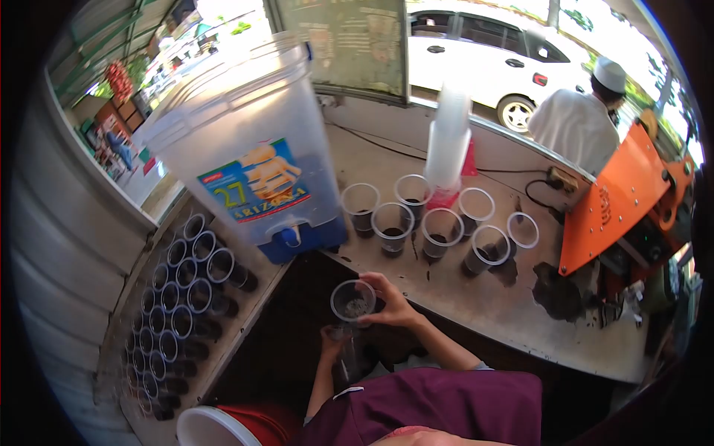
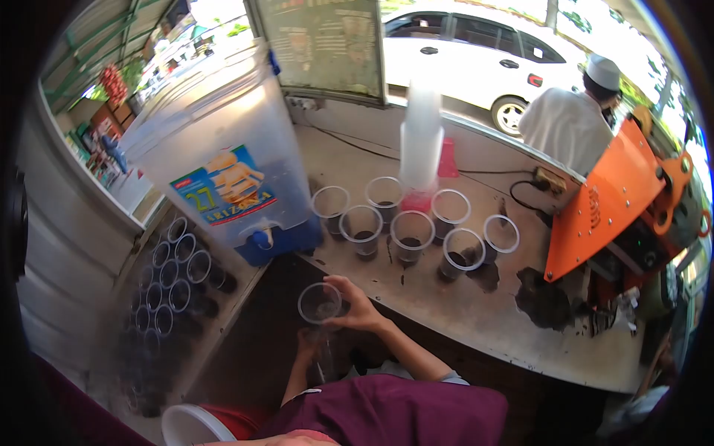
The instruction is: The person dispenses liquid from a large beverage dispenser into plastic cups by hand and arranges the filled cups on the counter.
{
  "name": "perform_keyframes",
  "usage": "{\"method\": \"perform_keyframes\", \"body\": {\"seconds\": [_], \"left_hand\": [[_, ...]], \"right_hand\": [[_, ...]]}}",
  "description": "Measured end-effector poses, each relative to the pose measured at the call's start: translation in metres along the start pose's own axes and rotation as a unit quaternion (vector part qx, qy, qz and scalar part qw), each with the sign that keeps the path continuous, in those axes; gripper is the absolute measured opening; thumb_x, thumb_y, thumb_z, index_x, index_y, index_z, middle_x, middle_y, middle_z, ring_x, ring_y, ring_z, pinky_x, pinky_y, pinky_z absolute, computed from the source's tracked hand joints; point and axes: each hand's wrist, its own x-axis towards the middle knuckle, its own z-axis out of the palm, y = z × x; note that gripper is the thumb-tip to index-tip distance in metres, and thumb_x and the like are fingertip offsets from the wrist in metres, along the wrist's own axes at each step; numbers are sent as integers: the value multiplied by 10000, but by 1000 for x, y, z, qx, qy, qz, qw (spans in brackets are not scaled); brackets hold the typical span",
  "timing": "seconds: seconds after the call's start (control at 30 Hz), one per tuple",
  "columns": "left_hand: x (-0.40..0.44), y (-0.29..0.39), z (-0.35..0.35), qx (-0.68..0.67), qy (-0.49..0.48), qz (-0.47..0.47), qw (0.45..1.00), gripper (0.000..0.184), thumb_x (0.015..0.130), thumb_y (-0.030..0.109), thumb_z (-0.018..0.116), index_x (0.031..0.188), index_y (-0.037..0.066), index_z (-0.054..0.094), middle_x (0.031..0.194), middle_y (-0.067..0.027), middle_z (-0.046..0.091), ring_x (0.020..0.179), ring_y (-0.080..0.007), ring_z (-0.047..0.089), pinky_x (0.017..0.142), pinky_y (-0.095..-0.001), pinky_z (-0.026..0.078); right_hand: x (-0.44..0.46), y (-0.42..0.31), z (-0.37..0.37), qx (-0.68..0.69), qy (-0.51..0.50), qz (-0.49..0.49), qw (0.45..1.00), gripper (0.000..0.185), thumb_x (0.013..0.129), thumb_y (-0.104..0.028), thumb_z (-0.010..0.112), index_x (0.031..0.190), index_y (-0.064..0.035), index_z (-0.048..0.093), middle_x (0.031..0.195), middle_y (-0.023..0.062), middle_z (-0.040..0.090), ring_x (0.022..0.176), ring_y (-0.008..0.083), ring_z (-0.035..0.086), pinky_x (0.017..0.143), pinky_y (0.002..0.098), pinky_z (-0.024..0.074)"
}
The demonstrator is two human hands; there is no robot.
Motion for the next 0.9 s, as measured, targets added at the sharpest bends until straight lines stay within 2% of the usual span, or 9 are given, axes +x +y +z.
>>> {"method": "perform_keyframes", "body": {"seconds": [0.27,0.33,0.4,0.57,0.63,0.7,0.77,0.87,0.9], "left_hand": [[-10,19,59,59,-202,46,977,645,597,206,798,1085,79,397,1022,-106,493,960,-198,492,797,-325,427],[-9,34,70,86,-241,58,965,625,603,211,794,1068,79,398,993,-98,507,927,-189,507,778,-323,434],[-21,76,75,-6,-382,84,920,611,602,294,794,1017,92,393,985,-112,533,912,-198,541,786,-319,452],[-65,227,85,-299,-514,182,783,635,618,455,756,943,75,365,1099,-190,522,993,-263,549,848,-361,467],[-70,259,102,-368,-464,220,775,679,635,532,699,989,48,382,1109,-193,520,979,-261,555,837,-357,473],[-80,281,114,-435,-410,257,759,743,651,610,642,1035,22,398,1119,-196,518,965,-260,561,825,-353,478],[-93,296,127,-463,-368,169,789,940,639,770,460,1176,1,398,1152,-195,505,956,-264,563,815,-359,484],[-110,278,166,-523,-441,30,728,993,645,813,355,1239,18,385,1187,-188,485,971,-265,554,794,-401,490],[-132,285,176,-463,-440,55,768,976,657,805,348,1236,20,391,1205,-187,469,1021,-278,527,848,-424,458]], "right_hand": [[-123,-142,-112,-238,100,-47,965,391,527,-135,832,861,-63,643,1075,123,494,1009,227,518,841,335,442],[-143,-144,-124,-293,277,-27,915,275,513,-115,832,697,-47,640,1082,138,484,1023,245,520,819,330,465],[-153,-133,-133,-329,347,-47,877,267,512,-102,830,675,-38,628,1085,142,480,1039,252,516,821,332,471],[-168,-81,-154,-360,467,-41,807,250,509,-64,824,611,-20,600,1151,162,453,1088,294,492,918,390,422],[-170,-90,-156,-333,445,-40,830,271,532,-75,806,733,-49,626,1224,185,399,1158,344,419,963,416,365],[-165,-128,-143,-478,441,46,758,454,531,-107,793,942,-101,601,1290,194,337,1230,390,317,1000,432,308],[-169,-144,-140,-504,422,10,753,555,544,-131,770,1055,-153,554,1352,197,248,1278,411,206,1017,477,255],[-164,-166,-131,-462,193,-125,857,580,592,-141,734,1130,-259,551,1386,134,224,1308,377,144,1044,516,179],[-157,-170,-129,-449,117,-127,876,613,594,-152,731,1158,-293,535,1392,116,226,1315,361,140,1050,513,169]]}}
